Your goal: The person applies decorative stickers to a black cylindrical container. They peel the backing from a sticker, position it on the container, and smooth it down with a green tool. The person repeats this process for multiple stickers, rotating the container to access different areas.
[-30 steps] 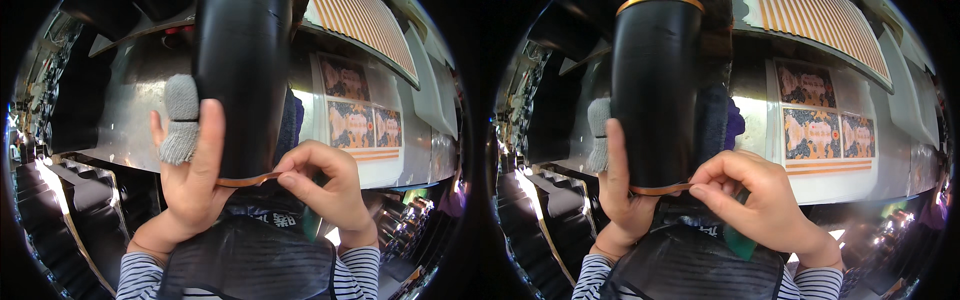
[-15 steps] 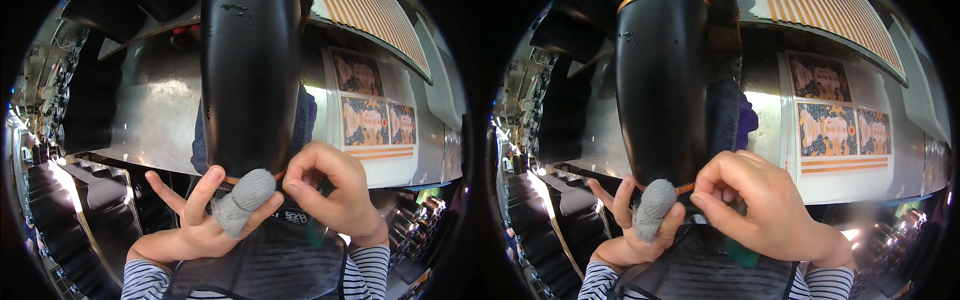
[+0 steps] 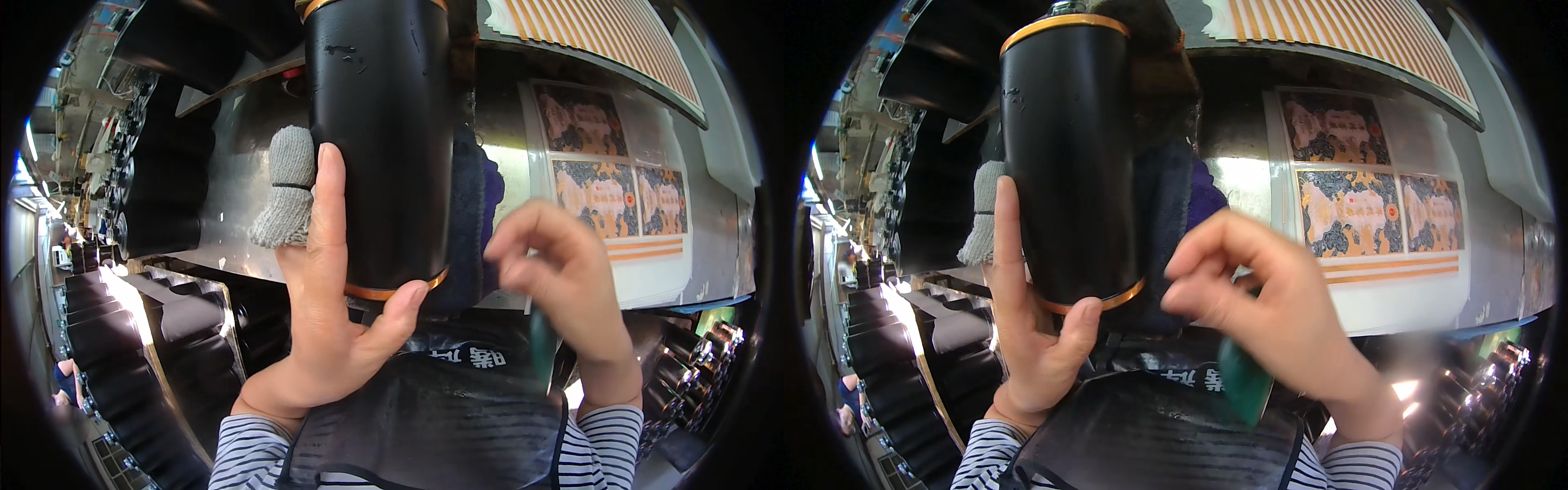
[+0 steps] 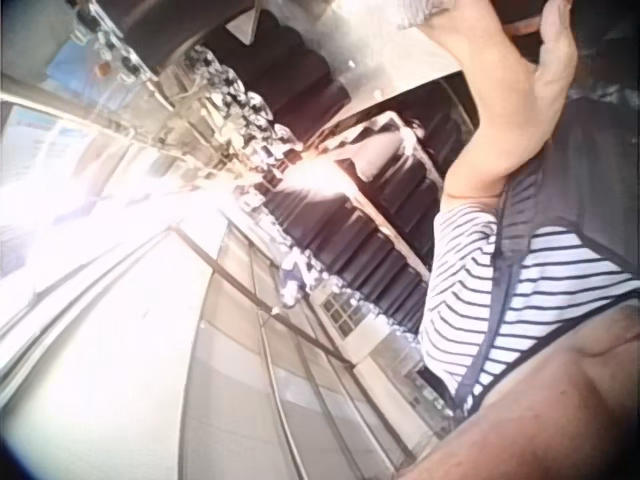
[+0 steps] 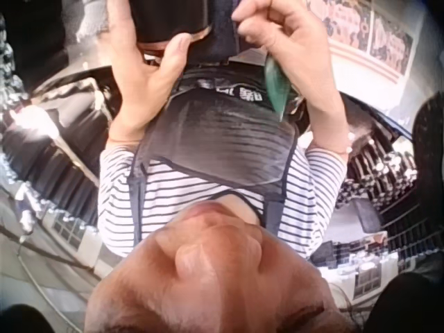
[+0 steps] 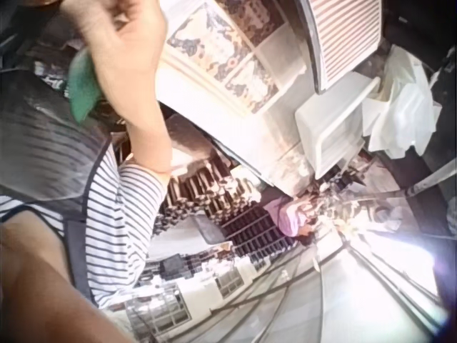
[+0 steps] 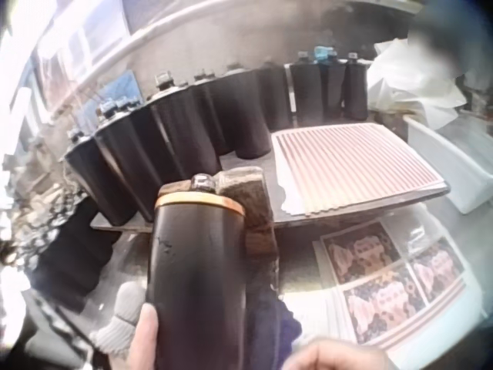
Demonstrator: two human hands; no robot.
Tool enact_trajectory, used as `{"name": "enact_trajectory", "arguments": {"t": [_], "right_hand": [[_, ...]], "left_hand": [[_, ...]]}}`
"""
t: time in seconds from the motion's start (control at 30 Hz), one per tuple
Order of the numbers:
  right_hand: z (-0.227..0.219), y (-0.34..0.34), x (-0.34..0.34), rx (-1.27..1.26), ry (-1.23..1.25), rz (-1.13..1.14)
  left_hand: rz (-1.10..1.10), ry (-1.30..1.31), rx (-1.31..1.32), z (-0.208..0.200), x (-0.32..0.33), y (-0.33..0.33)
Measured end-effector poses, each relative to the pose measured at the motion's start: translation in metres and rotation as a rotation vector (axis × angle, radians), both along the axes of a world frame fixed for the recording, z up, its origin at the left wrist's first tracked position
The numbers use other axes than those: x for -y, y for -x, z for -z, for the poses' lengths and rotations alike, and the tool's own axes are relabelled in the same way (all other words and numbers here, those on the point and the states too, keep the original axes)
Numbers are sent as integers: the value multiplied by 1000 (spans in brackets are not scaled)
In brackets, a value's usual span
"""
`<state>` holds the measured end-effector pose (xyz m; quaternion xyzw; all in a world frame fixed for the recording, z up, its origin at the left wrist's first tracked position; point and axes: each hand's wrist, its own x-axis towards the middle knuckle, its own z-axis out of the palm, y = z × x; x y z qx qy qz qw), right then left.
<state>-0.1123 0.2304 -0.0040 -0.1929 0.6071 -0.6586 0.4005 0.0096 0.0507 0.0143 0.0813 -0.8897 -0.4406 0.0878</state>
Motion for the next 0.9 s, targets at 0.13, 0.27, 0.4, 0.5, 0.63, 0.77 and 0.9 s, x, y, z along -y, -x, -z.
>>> {"name": "enact_trajectory", "arguments": {"t": [0.13, 0.27, 0.4, 0.5, 0.63, 0.77, 0.9], "right_hand": [[31, 36, -20, 216, 86, 310], [34, 34, -39, 323, 49, 462], [22, 12, -33, 245, -83, 468], [19, 4, -35, 272, 70, 357], [9, -14, -26, 155, 76, 285], [-4, -39, 7, -19, 120, 183], [16, -44, 4, -15, 103, 279]], "left_hand": [[-24, 150, -9, -2, -3, 3], [7, -224, -22, -7, 7, 3], [16, 48, -12, -5, 5, 3], [-15, 155, -52, -3, -4, 6], [3, 349, -58, -5, 1, 6], [-106, 532, -105, 8, -4, 7], [-207, -84, -97, 21, 3, 6]]}}
